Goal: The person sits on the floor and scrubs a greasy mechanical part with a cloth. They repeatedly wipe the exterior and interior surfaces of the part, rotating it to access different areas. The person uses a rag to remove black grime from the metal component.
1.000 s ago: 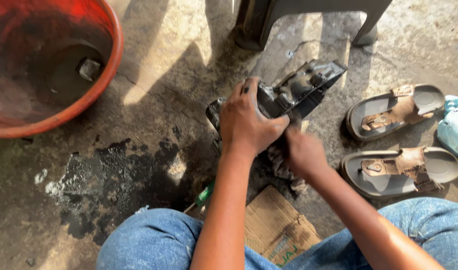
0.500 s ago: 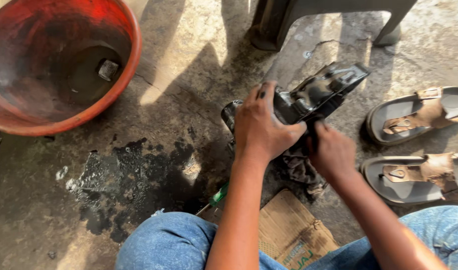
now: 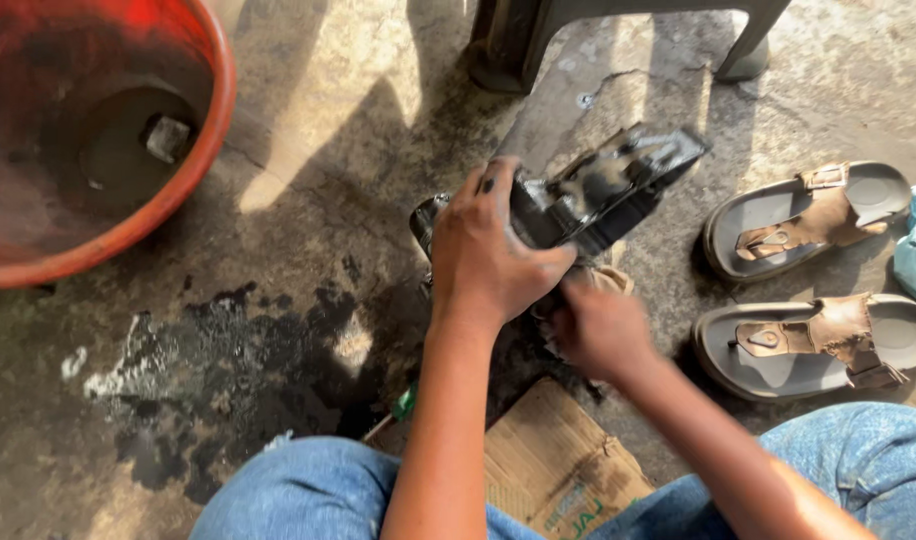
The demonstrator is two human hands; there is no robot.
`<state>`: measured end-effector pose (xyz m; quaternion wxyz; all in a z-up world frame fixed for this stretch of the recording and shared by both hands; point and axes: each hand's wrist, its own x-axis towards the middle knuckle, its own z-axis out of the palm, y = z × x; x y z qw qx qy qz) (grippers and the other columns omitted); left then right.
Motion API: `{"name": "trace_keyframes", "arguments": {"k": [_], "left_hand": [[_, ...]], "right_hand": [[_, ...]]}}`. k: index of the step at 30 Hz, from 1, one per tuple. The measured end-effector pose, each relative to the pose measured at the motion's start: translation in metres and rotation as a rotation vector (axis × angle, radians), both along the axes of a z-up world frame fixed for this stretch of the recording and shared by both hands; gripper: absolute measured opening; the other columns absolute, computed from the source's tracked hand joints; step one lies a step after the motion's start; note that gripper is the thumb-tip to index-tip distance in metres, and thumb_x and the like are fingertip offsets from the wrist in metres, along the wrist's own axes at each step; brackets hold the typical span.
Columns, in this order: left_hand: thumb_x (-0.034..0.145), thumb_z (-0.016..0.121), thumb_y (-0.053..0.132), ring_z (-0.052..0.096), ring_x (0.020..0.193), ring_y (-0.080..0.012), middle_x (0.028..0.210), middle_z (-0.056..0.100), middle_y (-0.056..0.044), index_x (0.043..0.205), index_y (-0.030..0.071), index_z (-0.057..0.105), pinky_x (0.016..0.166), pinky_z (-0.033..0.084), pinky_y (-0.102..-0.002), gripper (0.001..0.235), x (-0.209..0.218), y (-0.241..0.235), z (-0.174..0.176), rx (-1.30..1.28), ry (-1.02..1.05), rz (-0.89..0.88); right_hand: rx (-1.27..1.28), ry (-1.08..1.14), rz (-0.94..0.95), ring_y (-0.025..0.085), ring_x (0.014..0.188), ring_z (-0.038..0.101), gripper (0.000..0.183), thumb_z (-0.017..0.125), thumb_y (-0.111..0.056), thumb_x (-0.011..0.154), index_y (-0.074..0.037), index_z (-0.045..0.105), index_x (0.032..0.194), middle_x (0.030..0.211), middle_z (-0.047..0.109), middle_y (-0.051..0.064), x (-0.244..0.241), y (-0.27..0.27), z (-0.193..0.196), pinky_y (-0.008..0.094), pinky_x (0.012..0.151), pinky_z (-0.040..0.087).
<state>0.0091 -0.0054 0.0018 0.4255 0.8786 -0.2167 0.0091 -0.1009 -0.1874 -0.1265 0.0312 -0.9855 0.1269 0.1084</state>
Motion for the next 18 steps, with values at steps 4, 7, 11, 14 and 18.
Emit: {"name": "trace_keyframes", "arguments": {"k": [4,7,11,14,18], "left_hand": [[0.058,0.087,0.038,0.062,0.114,-0.0440,0.130,0.062,-0.025,0.135,0.001,0.058,0.095,0.051,-0.051,0.090,0.000,0.003,0.002,0.004,0.004,0.002],[0.057,0.083,0.039,0.066,0.111,-0.0380,0.126,0.065,-0.020,0.137,0.002,0.056,0.097,0.053,-0.048,0.092,0.007,0.004,0.007,0.060,0.092,-0.026],[0.058,0.083,0.038,0.066,0.113,-0.0377,0.130,0.063,-0.022,0.138,0.001,0.055,0.099,0.054,-0.046,0.092,0.005,0.006,0.011,0.034,0.106,-0.035],[0.058,0.084,0.037,0.064,0.117,-0.0402,0.134,0.061,-0.024,0.136,0.000,0.056,0.099,0.053,-0.048,0.091,0.004,0.007,0.011,-0.002,0.042,-0.018],[0.058,0.084,0.037,0.063,0.118,-0.0405,0.135,0.060,-0.024,0.137,0.000,0.055,0.102,0.051,-0.047,0.093,0.002,0.005,0.005,0.029,0.088,-0.029]], "right_hand": [[0.174,0.020,-0.150,0.031,0.080,0.075,0.015,0.069,-0.023,0.077,-0.019,0.074,0.091,0.089,0.077,0.008,0.008,-0.008,0.011,0.046,0.073,0.060],[0.188,-0.490,0.258,0.044,0.073,0.067,0.043,0.070,-0.029,0.075,-0.001,0.062,0.106,0.103,0.071,0.026,-0.013,0.031,0.007,0.050,0.055,0.054],[0.034,-0.294,-0.105,0.038,0.085,0.068,0.023,0.065,-0.026,0.093,-0.008,0.062,0.107,0.094,0.069,0.016,0.007,-0.004,0.037,0.052,0.071,0.052],[-0.003,-0.505,-0.022,0.039,0.086,0.066,0.029,0.064,-0.025,0.091,-0.003,0.061,0.109,0.101,0.065,0.017,0.011,-0.008,0.043,0.051,0.068,0.052],[-0.054,-0.276,-0.058,0.036,0.083,0.067,0.017,0.060,-0.021,0.096,-0.007,0.063,0.105,0.106,0.066,0.016,0.004,-0.001,0.009,0.048,0.069,0.054]]}}
